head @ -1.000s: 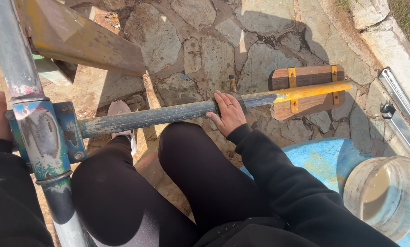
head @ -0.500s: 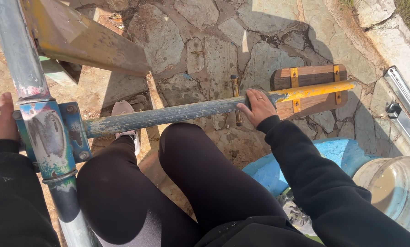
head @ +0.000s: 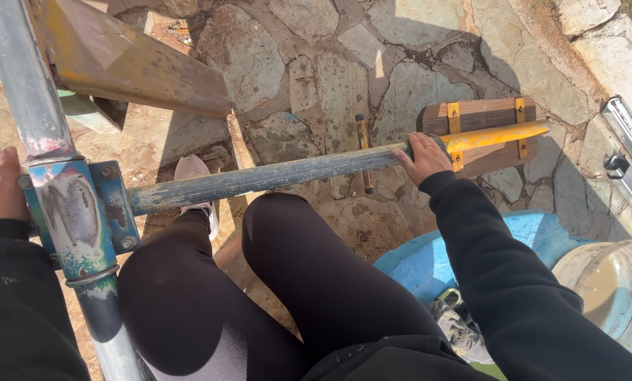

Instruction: Cleaning a metal pole using a cloth and sponge dipped in a bucket of liquid

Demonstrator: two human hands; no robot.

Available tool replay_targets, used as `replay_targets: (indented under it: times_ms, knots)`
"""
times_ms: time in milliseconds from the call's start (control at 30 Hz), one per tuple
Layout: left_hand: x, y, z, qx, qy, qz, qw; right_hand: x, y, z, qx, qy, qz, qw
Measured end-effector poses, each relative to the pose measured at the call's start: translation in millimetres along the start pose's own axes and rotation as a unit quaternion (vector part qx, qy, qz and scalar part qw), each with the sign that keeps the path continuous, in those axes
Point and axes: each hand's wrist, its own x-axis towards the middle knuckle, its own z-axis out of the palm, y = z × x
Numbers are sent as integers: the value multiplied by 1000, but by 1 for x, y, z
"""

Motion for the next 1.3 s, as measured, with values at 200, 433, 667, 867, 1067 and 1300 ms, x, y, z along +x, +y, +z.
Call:
replay_targets:
  times_ms: [200, 433, 667, 867, 1067, 1300]
  knots:
    - [5, 3, 9, -162, -123, -10, 979, 14, -96, 17, 2, 61, -79, 995]
    - [1, -3, 2, -15, -18, 2, 1000, -7, 7, 30, -9, 97, 68, 993]
    - [7, 0, 11, -322, -235, -59, 915, -15, -126, 15, 8, 106, -94, 990]
    - [-3, 9, -9, -18, -20, 11, 1000, -26, 7, 7, 46, 60, 35, 997]
    - [1, -2, 1, -39, -63, 4, 997, -29, -48, 24, 24, 109, 24, 993]
    - [1, 7, -9, 4, -11, 12, 1000, -17, 43, 14, 9, 70, 132, 989]
